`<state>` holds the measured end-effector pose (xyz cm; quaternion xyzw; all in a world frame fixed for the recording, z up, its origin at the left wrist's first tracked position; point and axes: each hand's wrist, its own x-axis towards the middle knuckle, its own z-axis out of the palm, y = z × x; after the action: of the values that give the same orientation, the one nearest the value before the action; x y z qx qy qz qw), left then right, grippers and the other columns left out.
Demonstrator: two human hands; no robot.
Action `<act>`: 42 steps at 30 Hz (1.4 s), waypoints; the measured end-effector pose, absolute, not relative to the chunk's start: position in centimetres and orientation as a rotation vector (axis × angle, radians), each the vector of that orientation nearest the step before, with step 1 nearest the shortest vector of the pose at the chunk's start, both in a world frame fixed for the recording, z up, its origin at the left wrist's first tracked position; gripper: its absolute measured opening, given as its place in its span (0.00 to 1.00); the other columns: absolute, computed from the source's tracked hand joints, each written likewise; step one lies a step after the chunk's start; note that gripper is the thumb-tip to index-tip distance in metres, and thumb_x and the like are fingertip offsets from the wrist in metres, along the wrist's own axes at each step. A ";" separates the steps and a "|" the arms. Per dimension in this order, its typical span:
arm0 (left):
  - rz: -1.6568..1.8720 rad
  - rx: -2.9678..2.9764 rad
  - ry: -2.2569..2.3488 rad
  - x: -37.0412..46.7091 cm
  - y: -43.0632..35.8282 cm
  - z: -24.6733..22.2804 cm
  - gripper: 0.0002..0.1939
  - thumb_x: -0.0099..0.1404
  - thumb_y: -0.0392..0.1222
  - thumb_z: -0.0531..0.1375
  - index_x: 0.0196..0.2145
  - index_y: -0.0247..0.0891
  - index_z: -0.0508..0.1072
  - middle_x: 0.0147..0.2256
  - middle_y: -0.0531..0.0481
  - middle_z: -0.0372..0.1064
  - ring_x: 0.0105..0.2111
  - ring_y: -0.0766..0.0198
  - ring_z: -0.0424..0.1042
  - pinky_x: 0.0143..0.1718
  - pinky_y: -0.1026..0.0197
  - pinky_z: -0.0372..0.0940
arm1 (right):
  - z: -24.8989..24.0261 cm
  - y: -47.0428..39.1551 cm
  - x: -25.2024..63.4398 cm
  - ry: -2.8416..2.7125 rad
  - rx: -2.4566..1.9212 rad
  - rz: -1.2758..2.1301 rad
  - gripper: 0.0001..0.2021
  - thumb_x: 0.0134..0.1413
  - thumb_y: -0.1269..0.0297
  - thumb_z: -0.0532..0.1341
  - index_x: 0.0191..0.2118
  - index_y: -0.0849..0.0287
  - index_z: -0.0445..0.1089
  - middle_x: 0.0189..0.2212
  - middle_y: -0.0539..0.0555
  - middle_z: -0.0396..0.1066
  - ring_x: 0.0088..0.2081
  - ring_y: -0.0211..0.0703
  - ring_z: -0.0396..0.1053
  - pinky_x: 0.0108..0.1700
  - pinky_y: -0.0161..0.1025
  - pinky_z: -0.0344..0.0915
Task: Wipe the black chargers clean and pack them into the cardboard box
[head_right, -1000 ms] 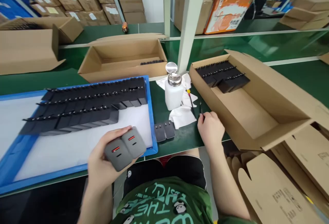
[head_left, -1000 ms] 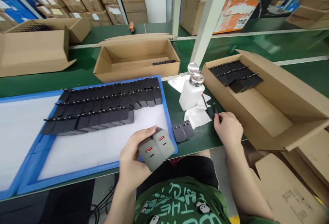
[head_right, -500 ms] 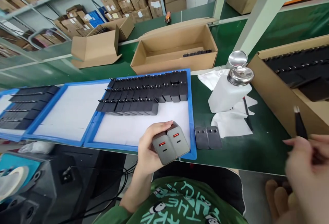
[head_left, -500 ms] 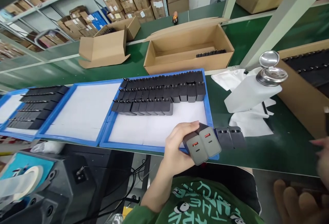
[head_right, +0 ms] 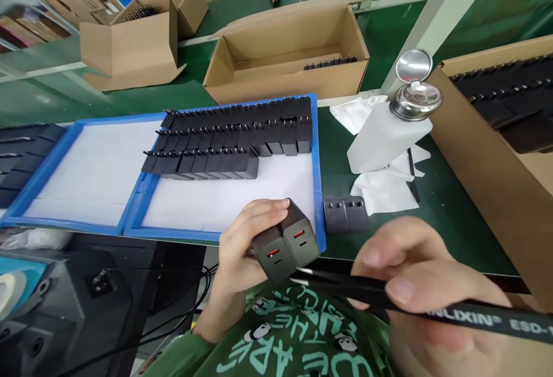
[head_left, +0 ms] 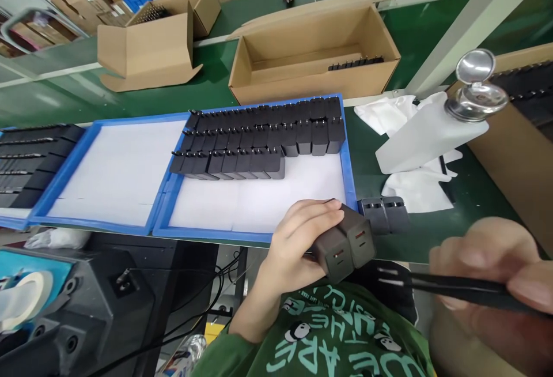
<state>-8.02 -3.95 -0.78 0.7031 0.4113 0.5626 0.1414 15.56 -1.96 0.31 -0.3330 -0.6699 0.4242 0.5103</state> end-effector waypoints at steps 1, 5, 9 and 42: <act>1.632 2.041 1.183 -8.0 -4.0 -0.8 0.28 0.62 0.35 0.68 0.58 0.34 0.69 0.50 0.37 0.75 0.51 0.52 0.75 0.52 0.49 0.72 | 1.2 -2.0 14.7 -1.486 -0.743 1.117 0.15 0.68 0.52 0.51 0.50 0.37 0.74 0.33 0.54 0.66 0.22 0.40 0.63 0.12 0.38 0.58; 1.648 2.050 1.157 -7.8 -4.0 -0.7 0.25 0.64 0.33 0.65 0.59 0.33 0.69 0.51 0.36 0.74 0.52 0.53 0.75 0.51 0.49 0.73 | 3.4 -1.9 12.8 -1.289 -0.755 1.252 0.09 0.63 0.63 0.60 0.42 0.50 0.78 0.28 0.54 0.71 0.28 0.43 0.69 0.19 0.35 0.72; 1.625 2.058 1.153 -7.6 -4.1 -0.6 0.24 0.65 0.32 0.64 0.58 0.31 0.69 0.52 0.34 0.74 0.52 0.53 0.75 0.52 0.49 0.73 | 3.1 -1.4 12.3 -1.254 -0.707 1.259 0.08 0.61 0.67 0.61 0.41 0.52 0.78 0.28 0.54 0.73 0.31 0.42 0.72 0.23 0.33 0.76; 1.600 1.949 1.177 -8.2 -3.4 -1.3 0.24 0.63 0.39 0.68 0.56 0.36 0.71 0.49 0.40 0.76 0.51 0.55 0.76 0.52 0.53 0.73 | 1.2 0.8 13.0 -0.891 -0.746 1.508 0.04 0.52 0.59 0.69 0.33 0.51 0.77 0.25 0.50 0.71 0.20 0.35 0.65 0.18 0.31 0.65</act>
<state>-8.19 -3.44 -1.32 0.6893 0.4160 0.5657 0.1784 12.98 0.85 1.19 -0.3191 -0.3812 0.6451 0.5802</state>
